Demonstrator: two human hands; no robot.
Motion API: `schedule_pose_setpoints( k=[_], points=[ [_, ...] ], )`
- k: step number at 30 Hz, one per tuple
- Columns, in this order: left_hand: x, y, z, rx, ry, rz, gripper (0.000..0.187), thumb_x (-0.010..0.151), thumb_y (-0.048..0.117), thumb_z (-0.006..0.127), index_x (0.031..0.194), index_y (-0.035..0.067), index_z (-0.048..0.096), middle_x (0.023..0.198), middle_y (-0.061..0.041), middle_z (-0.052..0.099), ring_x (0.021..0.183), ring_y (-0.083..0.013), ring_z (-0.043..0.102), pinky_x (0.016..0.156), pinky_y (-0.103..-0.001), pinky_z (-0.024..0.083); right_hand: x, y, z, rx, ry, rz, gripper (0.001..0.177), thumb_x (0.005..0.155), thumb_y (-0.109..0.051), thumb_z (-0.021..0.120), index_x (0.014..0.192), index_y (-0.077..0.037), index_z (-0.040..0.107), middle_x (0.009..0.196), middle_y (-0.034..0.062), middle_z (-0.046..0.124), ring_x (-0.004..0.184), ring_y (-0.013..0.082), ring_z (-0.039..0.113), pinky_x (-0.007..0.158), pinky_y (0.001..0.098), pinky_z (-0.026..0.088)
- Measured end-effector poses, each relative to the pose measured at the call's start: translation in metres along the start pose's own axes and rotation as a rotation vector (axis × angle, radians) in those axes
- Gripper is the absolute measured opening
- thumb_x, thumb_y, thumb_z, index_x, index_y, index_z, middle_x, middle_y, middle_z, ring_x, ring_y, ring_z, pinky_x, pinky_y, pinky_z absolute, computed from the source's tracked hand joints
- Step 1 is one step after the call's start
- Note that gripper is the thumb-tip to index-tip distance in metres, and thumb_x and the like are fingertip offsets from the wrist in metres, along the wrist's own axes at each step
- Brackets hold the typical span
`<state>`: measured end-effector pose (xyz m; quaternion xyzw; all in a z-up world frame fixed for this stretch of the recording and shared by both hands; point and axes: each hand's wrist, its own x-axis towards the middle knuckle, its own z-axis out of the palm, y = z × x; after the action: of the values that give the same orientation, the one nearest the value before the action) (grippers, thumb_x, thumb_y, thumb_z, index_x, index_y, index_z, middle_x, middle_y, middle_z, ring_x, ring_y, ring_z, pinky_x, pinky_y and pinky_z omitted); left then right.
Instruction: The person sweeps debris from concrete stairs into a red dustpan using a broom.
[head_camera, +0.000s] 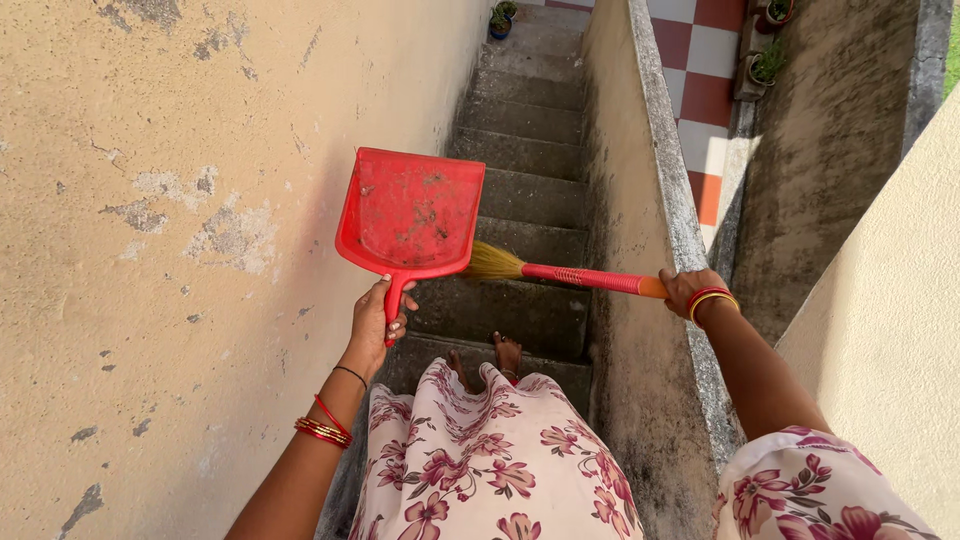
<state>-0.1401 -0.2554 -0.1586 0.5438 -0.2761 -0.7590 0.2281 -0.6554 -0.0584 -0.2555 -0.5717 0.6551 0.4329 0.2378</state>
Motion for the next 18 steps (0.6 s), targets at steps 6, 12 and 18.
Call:
schedule_pose_setpoints(
  k=[6,12,18],
  points=[
    [-0.001,0.0,0.02,-0.003,0.065,0.003,0.048,0.105,0.041,0.046,0.116,-0.001,0.067,0.077,-0.008,0.063,0.044,-0.0058,0.037,0.038,-0.022,0.029,0.066,-0.071,0.024,-0.066,0.165,-0.056,0.038,0.099,-0.024,0.062,0.13,-0.005,0.052,0.105,0.0076,0.076,0.094,0.022,0.076,0.075,0.0354,0.059],
    [-0.007,-0.001,0.032,-0.001,0.113,0.031,0.048,0.105,0.04,0.045,0.116,-0.001,0.068,0.078,-0.008,0.063,0.044,-0.0056,0.036,0.038,-0.023,0.03,0.083,-0.142,0.02,-0.024,-0.047,0.168,0.068,0.087,-0.029,0.08,0.138,0.0,0.045,0.118,0.0156,0.067,0.096,0.0269,0.075,0.073,0.0398,0.059],
    [-0.004,-0.01,0.03,-0.041,0.136,0.031,0.047,0.105,0.039,0.045,0.116,-0.001,0.067,0.078,-0.009,0.064,0.043,-0.0059,0.036,0.038,-0.022,0.028,0.101,-0.164,0.018,0.313,-0.008,0.209,0.066,0.092,-0.034,0.073,0.14,0.003,0.047,0.114,0.0165,0.074,0.098,0.0304,0.078,0.076,0.0449,0.063]
  ],
)
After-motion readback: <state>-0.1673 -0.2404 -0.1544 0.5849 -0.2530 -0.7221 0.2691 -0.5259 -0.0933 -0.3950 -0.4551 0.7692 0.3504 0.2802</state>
